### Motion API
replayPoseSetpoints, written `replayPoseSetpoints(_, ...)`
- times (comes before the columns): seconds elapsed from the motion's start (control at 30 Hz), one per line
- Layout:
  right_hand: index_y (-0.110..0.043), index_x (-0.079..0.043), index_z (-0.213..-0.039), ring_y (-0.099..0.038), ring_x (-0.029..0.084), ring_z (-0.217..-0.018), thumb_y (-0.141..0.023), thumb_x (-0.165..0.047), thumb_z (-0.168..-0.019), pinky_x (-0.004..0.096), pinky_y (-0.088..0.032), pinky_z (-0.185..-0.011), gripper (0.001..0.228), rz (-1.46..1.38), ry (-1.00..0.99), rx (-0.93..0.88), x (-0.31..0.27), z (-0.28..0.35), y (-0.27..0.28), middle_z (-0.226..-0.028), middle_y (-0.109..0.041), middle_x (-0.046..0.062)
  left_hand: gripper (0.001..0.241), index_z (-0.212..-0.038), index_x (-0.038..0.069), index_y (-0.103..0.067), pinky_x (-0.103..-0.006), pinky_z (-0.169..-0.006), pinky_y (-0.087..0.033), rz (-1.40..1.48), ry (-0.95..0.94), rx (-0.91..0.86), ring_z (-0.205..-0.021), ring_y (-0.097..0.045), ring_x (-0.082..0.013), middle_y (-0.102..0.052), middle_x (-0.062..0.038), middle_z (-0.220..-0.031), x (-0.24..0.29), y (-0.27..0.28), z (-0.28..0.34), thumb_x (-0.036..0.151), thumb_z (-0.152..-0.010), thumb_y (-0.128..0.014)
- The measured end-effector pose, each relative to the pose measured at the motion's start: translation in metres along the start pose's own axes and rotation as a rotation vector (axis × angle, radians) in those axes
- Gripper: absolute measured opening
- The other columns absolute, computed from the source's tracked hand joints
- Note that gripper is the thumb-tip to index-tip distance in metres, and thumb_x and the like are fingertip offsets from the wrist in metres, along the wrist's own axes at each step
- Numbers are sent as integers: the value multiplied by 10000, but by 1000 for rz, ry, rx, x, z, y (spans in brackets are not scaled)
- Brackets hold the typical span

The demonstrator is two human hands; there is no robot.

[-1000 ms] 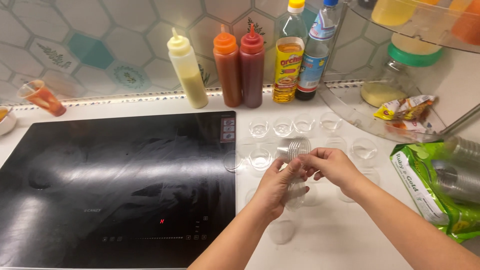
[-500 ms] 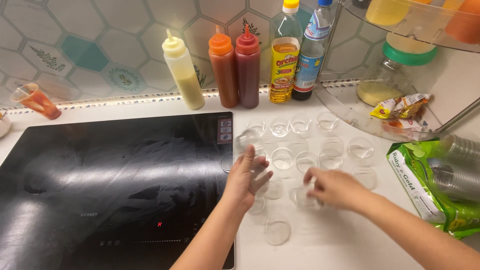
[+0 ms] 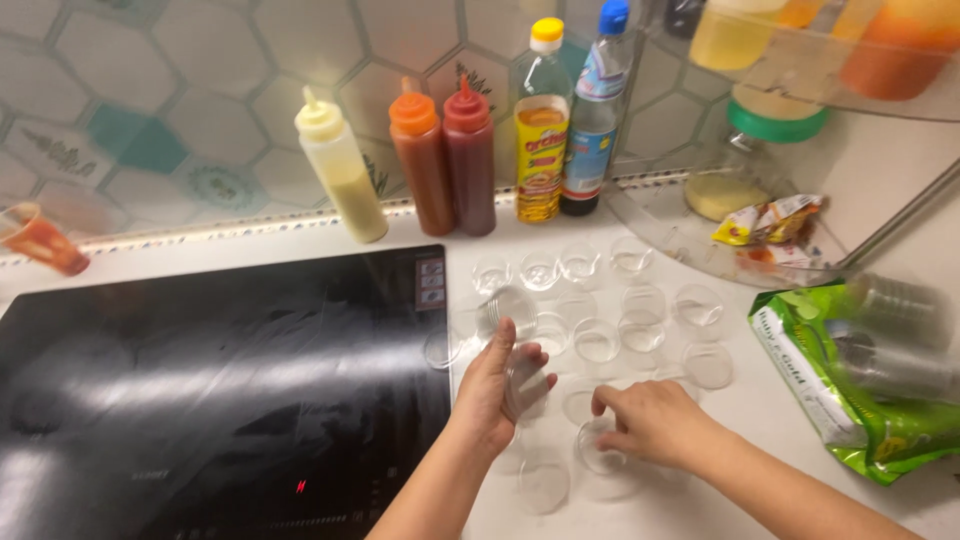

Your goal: Filling small plastic condiment cups with various colored sauces using squeeze bottles and applying lids.

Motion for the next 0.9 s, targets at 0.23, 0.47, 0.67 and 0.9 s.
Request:
replayPoseSetpoints(0.23, -749, -254, -1137, -719, 221, -860, -772, -443, -808, 414, -553, -750, 381, -19, 41, 53, 16, 5, 10, -893, -774, -17, 666, -1076, -12, -624, -435, -794, -652, -138, 54, -84, -863, -702, -251, -693, -86, -915, -15, -35, -12, 594, -816, -720)
replayPoseSetpoints(0.47, -794, -175, -1147, -753, 150, -836, -608, -435, -924, 333, -595, -743, 390, -771, -207, 345, 137, 3, 46, -937, -828, -3, 524, -1167, 85, -591, -438, -875, -578, -290, 51, -205, -1008, -668, -202, -735, -71, -1051, -51, -105, -48, 538, -907, -618)
replayPoseSetpoints(0.67, -724, -137, -1247, -700, 112, -942, -550, -438, -970, 310, -548, -727, 444, -1089, -375, 539, 231, 28, 71, -1054, -785, -3, 392, -1157, 109, -598, -437, -826, -593, -325, 171, -283, -988, -659, -222, -676, -70, -1074, -107, -184, -73, 453, -978, -547)
replayPoseSetpoints(0.9, -745, -107, -1248, -623, 155, -918, -646, -405, -966, 318, -506, -777, 422, -921, -509, 726, 296, 54, 89, -1076, -750, 37, 427, -1268, 114, -592, -381, -778, -604, -413, 234, -323, -944, -632, -185, -659, -34, -1057, -183, -230, -127, 439, -992, -613)
Point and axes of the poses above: each hand's wrist, its own z-axis away from the middle knuckle, its own y-axis out of the back of the hand, x = y × z, the point moved 8 cm from there along -z, towards the middle knuckle
